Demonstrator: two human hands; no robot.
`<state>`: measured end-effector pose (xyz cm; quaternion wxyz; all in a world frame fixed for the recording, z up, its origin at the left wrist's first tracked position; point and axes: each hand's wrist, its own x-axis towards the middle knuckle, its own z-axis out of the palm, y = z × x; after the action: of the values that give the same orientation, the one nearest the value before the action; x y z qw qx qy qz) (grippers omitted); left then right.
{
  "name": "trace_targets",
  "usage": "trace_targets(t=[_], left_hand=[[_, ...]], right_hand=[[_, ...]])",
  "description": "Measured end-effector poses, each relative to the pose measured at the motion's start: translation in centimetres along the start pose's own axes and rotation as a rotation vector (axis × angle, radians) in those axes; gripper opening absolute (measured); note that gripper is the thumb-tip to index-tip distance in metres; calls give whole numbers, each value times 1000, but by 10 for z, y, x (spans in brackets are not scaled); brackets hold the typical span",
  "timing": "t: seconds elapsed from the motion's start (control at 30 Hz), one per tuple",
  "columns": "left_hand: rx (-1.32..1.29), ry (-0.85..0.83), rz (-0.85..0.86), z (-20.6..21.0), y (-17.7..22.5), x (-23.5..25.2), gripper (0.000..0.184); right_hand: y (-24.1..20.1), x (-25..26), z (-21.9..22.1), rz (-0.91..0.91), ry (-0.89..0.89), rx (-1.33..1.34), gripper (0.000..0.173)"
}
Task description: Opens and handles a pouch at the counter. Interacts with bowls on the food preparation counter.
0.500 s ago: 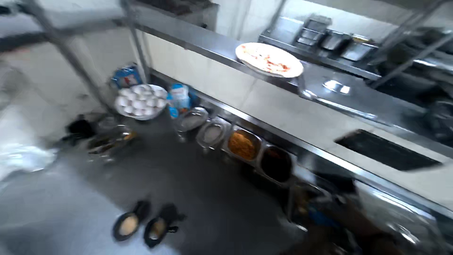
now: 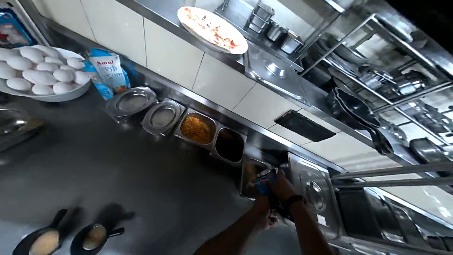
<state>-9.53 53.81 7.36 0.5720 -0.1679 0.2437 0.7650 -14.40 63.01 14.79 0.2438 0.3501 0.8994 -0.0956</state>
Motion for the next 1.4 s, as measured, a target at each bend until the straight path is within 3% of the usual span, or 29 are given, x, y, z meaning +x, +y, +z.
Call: trace_targets(t=[0.2,0.63,0.73,0.83,0.93,1.03,1.13,1.3,1.4], left_hand=[[226,41,5,2,4,4,31],[414,30,23,-2,12,6,23],[557,21,61,-2,18,3,26],[659,44,116,-1,17,2,42],[689,30,161,5,17,-4,47],[642,-57,348,2,13,-2,48],[761,-75,407,-2,8,8,46],[874,-89,360,-1,13,3,37],[888,-115,251,9,29,-23,37]], right_hand=[[-3,-7,7,35,12,-116,64],[12,-10,16,-35,190,-31,54],[35,1,11,-138,203,192,65],[43,4,3,-187,166,402,87],[38,5,4,-142,130,280,110],[34,5,6,-123,114,191,117],[35,9,13,-108,100,195,118],[31,-1,18,-146,103,212,102],[33,-4,23,-172,111,202,78]])
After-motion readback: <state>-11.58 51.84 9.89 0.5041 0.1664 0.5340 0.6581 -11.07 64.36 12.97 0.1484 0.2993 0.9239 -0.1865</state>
